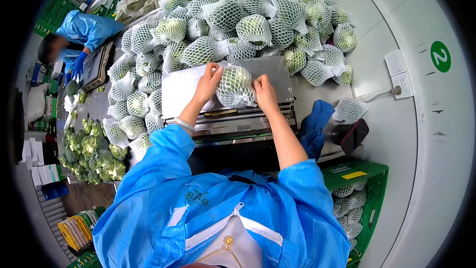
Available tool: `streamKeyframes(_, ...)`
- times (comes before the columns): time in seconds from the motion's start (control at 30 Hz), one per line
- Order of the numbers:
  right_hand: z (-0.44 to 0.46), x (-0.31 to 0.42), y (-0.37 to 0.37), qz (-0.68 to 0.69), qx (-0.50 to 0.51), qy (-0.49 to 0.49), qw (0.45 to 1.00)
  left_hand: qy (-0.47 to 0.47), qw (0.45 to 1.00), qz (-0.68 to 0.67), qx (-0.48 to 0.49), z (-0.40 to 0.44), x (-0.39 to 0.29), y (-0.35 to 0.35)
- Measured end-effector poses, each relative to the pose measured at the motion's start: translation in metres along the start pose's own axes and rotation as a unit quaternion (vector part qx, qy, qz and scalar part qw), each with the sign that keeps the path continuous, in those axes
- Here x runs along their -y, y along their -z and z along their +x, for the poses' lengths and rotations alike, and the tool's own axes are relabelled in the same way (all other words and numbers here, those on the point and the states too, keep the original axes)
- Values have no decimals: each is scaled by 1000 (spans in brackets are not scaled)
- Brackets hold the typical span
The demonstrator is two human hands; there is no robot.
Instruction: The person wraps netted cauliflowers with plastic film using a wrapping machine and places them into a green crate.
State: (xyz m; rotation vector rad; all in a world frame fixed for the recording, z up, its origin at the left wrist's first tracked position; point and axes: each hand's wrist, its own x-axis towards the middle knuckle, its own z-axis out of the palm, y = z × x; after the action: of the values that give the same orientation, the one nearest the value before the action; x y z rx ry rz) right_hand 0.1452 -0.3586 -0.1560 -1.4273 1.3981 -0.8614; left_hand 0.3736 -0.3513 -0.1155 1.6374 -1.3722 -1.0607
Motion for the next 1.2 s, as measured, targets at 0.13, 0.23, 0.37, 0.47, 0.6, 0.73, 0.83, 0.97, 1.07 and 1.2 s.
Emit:
streamKeyframes(0.13,-32,16,10,133,90,-17,987,-122,976,-114,143,-34,3,14)
streamKeyframes(0.23,-36,30,13,108,159,26,981,-207,960,150,115,-56,-22,22)
streamKeyframes(0.37,-47,62,24,58,206,6,977,64,971,-93,211,-64,-29,38)
streamKeyframes(0.47,-104,112,46,-16,267,-26,963,133,948,-197,212,-124,-46,46)
streamKeyframes(0.6,-179,107,58,13,277,-45,960,346,836,-299,302,-192,-56,56)
streamKeyframes(0.73,-225,72,38,19,173,-108,979,470,747,-333,332,-222,-17,28)
streamKeyframes(0.83,-234,36,19,-45,74,-65,994,405,774,-369,319,-236,10,17)
streamKeyframes(0.97,-248,-2,11,-17,15,-138,990,365,820,-385,215,-276,36,17)
streamKeyframes(1.07,-261,-22,8,-79,-68,-82,991,298,919,-235,107,-291,66,11)
streamKeyframes(1.2,-261,-31,20,-165,-146,-72,973,218,960,-175,-2,-280,82,11)
